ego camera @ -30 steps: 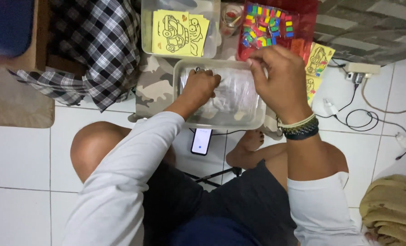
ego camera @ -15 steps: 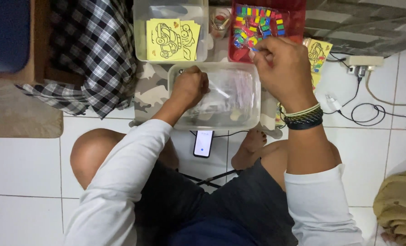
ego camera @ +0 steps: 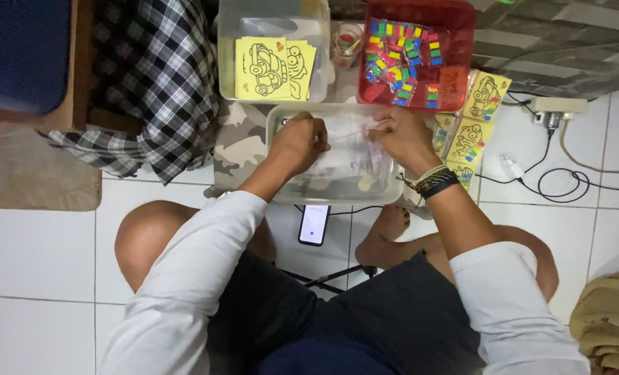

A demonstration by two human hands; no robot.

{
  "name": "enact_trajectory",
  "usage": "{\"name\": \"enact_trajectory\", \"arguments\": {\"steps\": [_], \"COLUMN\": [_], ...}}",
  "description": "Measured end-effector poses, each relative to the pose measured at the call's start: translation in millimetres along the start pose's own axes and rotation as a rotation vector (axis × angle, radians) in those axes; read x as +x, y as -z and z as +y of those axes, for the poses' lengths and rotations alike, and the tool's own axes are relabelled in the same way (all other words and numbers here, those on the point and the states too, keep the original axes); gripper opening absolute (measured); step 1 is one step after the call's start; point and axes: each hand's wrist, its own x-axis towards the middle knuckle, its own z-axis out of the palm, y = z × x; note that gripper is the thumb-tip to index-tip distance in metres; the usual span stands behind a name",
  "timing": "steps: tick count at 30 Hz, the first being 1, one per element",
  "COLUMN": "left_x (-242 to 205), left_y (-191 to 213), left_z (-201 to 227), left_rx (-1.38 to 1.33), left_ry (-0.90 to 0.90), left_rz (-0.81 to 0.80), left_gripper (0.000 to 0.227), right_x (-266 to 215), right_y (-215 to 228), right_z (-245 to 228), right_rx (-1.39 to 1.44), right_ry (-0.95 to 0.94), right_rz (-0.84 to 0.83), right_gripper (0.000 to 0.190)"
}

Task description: The person picks up drawings on yellow paper and small colorful tiles by hand, places them together into small plastic bags, and sets the finished bags into a larger container.

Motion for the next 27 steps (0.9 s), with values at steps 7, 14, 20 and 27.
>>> {"name": "enact_trajectory", "arguments": {"steps": [7, 14, 20, 27], "left_x": [-21.3, -17.3, -7.8, -24.6], "left_y": [30.9, 40.2, 33.5, 46.1], "left_z": [27.2, 21.4, 15.0, 38.2], "left_rx": [-0.076, -0.368, -0.660, -0.937], "left_ry": [-0.034, -0.250, -0.235, -0.220], "left_rz": [-0.064, -0.072, -0.096, -0.210], "left_gripper": [0.066, 0.094, 0.020, 0.037], "right_x": [-25.0, -50.9, -59.8, -51.4], "right_y": [9.9, 27.7, 37.9, 32.8], "right_z": [-32.6, -65.4, -67.3, -61.4], "right_rx": [0.083, 0.064, 0.289, 0.471], "right_ry": [0.209, 0.682, 0.590, 0.612], "right_rz": [0.017, -0.025, 0.075, 0.265], "right_gripper": [0.024, 0.044, 0.059, 0.027]}}
